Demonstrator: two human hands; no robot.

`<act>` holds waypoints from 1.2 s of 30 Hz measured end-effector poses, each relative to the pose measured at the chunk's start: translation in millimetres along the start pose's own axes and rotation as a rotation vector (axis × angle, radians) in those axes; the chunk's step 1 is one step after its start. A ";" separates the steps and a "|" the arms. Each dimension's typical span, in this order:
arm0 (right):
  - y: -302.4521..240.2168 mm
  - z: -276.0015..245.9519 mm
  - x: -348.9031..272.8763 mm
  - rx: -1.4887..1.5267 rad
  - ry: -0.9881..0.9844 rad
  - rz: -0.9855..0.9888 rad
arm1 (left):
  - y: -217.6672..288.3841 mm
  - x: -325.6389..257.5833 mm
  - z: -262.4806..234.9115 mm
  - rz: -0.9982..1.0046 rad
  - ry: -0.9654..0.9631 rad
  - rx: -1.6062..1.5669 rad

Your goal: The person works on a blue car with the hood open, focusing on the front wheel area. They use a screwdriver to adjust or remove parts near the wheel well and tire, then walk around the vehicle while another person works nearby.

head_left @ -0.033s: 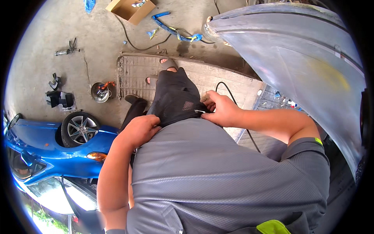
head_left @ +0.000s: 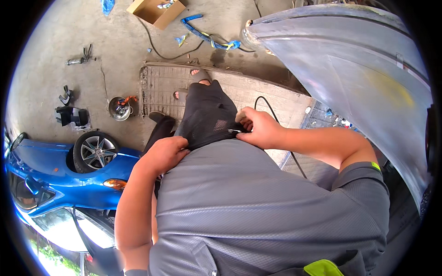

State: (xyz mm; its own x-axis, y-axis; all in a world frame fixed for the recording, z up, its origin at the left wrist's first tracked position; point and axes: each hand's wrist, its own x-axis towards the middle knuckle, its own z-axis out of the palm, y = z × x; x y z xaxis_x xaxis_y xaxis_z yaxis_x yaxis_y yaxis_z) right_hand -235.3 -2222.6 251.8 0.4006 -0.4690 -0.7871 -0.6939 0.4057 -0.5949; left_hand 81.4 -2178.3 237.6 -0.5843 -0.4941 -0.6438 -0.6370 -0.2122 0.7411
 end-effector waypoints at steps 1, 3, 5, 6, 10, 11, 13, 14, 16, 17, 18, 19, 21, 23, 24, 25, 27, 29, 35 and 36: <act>-2.7 2.6 8.4 -0.037 -0.014 -0.037 | -5.3 -3.2 0.0 -0.040 -0.004 -0.013; -8.9 7.5 27.4 -0.116 -0.043 -0.106 | -19.2 -8.9 0.6 -0.117 -0.010 -0.046; -9.9 10.7 38.8 -0.248 -0.080 -0.202 | -25.4 -11.7 3.5 -0.196 0.068 -0.085; -13.6 7.0 44.9 -0.331 -0.133 -0.188 | -25.7 -9.1 5.7 -0.220 0.129 -0.114; -16.4 -14.5 49.7 -0.529 -0.263 -0.243 | -18.5 5.0 16.7 -0.204 0.236 -0.131; -14.7 -15.1 50.4 -0.535 -0.268 -0.233 | -17.5 6.9 19.8 -0.189 0.259 -0.144; -15.5 -16.9 56.3 -0.599 -0.240 -0.293 | -12.6 4.7 20.0 -0.229 0.244 -0.184; -16.8 -16.3 58.5 -0.632 -0.227 -0.324 | -11.6 4.9 20.4 -0.246 0.252 -0.209; -36.5 -18.0 58.0 -0.578 -0.322 -0.259 | -7.2 4.5 18.5 -0.257 0.273 -0.257; -47.9 -18.8 57.6 -0.552 -0.371 -0.227 | -1.7 4.1 15.7 -0.250 0.284 -0.279; -56.0 -19.9 59.5 -0.583 -0.409 -0.195 | 1.6 5.9 11.9 -0.237 0.289 -0.295; -57.6 -19.7 62.9 -0.590 -0.420 -0.218 | 1.5 7.8 11.4 -0.187 0.299 -0.295; -54.7 -18.4 72.4 -0.604 -0.444 -0.261 | -0.1 11.5 12.6 -0.086 0.319 -0.299; -46.2 -18.3 87.0 -0.617 -0.522 -0.434 | 6.8 13.7 10.7 -0.064 0.304 -0.286; -48.3 -18.8 91.7 -0.615 -0.567 -0.490 | 8.2 14.7 8.8 -0.054 0.296 -0.277; -52.5 -17.8 94.0 -0.612 -0.611 -0.545 | 7.6 15.4 7.7 -0.059 0.286 -0.255; -68.1 -16.2 94.2 -0.805 -0.634 -0.476 | 6.0 15.2 5.7 -0.069 0.263 -0.211; -74.5 -16.4 101.3 -0.906 -0.683 -0.458 | 5.7 11.8 3.3 -0.087 0.261 -0.210; -85.3 -14.8 100.5 -0.899 -0.671 -0.679 | -9.9 -4.5 16.3 -0.161 0.309 -0.239; -84.5 -13.4 101.5 -0.929 -0.677 -0.662 | -13.0 -7.5 18.8 -0.176 0.322 -0.247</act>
State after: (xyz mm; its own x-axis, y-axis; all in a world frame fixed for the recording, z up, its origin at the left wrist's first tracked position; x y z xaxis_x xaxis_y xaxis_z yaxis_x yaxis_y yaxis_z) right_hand -144.1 -2315.1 224.3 0.8487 0.2215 -0.4803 -0.2939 -0.5575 -0.7764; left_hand 84.6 -2156.0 229.2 -0.2667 -0.6616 -0.7008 -0.5508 -0.4921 0.6742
